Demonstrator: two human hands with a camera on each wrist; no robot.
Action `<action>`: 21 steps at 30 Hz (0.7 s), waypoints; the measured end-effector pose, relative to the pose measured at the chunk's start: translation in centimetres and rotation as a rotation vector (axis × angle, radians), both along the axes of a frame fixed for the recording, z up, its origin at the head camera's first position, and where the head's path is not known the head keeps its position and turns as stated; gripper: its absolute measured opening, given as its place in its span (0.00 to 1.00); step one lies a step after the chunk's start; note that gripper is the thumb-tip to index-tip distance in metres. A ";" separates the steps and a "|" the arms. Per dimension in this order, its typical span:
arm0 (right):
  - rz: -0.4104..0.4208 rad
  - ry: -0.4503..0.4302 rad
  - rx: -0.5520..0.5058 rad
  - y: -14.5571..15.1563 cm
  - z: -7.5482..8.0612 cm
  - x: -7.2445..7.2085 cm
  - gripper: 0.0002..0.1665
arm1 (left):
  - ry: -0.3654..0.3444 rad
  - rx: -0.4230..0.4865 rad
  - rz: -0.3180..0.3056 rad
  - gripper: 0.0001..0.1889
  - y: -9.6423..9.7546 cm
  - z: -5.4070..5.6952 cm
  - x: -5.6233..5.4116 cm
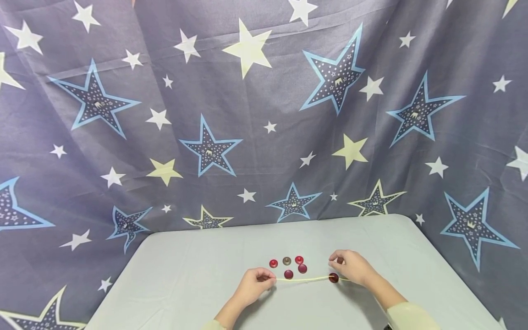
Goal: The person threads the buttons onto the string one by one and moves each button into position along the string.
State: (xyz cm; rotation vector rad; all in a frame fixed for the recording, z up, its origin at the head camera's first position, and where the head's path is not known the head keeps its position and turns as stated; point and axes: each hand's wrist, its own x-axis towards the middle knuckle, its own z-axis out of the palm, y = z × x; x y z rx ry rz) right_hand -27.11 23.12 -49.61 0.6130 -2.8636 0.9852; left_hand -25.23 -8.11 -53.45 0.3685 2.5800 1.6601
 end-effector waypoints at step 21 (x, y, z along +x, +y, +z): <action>0.082 0.030 -0.032 -3.1 1.4 -0.1 0.11 | 0.029 0.019 0.006 0.04 0.7 0.6 -0.5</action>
